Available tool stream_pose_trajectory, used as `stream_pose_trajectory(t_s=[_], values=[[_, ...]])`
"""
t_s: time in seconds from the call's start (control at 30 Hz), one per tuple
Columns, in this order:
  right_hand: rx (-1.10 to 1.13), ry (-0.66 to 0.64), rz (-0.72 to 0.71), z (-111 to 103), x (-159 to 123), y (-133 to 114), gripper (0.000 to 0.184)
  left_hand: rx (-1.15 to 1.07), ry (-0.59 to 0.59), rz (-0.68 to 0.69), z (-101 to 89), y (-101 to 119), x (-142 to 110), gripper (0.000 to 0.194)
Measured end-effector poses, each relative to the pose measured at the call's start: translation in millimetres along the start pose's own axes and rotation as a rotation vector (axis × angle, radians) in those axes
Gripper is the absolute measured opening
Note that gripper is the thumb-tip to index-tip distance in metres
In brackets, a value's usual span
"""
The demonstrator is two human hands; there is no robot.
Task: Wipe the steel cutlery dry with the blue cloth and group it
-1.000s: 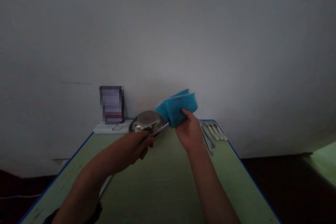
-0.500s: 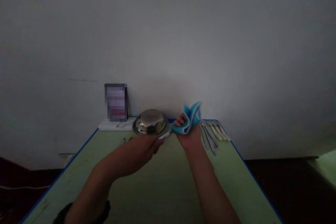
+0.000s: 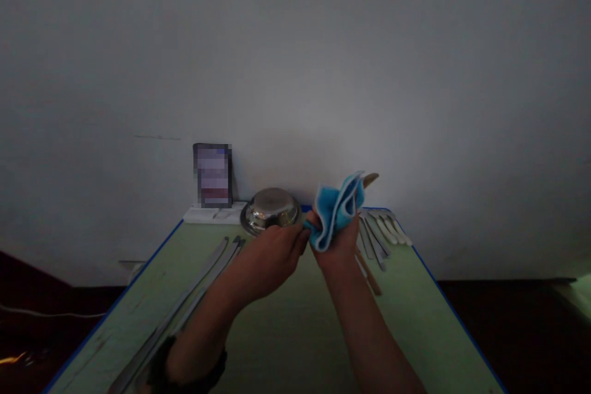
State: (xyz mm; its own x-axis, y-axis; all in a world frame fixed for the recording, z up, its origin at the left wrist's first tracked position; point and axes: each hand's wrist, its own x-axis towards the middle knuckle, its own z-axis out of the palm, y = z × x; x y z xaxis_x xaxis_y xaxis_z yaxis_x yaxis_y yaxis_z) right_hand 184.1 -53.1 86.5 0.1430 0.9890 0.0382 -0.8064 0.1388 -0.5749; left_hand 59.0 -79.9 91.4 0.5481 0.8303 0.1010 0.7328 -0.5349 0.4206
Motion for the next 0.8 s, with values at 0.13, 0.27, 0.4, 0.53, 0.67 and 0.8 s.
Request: stream_pose_trajectory(t_s=[0.13, 0.27, 0.4, 0.53, 0.67, 0.8], values=[[0.119, -0.051, -0.096, -18.4, 6.4, -32.8, 0.042, -0.042, -0.108, -0.001, -9.9, -0.5, -12.3, 0.043], [0.148, -0.085, -0.261, -26.8, 6.3, -53.0, 0.039, -0.014, -0.136, 0.016, -10.1, 5.6, -16.4, 0.042], [0.079, -0.079, -0.113, -7.8, -3.8, -28.5, 0.041, -0.009, -0.095, -0.006, -9.9, 3.5, -14.5, 0.040], [0.075, -0.103, -0.095, -7.9, -1.4, -31.1, 0.044, -0.083, -0.141, -0.037, -21.0, -7.5, -19.6, 0.042], [0.087, -0.117, -0.313, -20.4, 0.9, -54.6, 0.040, -0.124, -0.211, -0.004, -23.1, -7.5, -19.1, 0.043], [0.110, -0.048, -0.264, -6.4, -6.0, -36.1, 0.041, -0.146, -0.211, 0.009, -18.4, -1.6, -9.9, 0.043]])
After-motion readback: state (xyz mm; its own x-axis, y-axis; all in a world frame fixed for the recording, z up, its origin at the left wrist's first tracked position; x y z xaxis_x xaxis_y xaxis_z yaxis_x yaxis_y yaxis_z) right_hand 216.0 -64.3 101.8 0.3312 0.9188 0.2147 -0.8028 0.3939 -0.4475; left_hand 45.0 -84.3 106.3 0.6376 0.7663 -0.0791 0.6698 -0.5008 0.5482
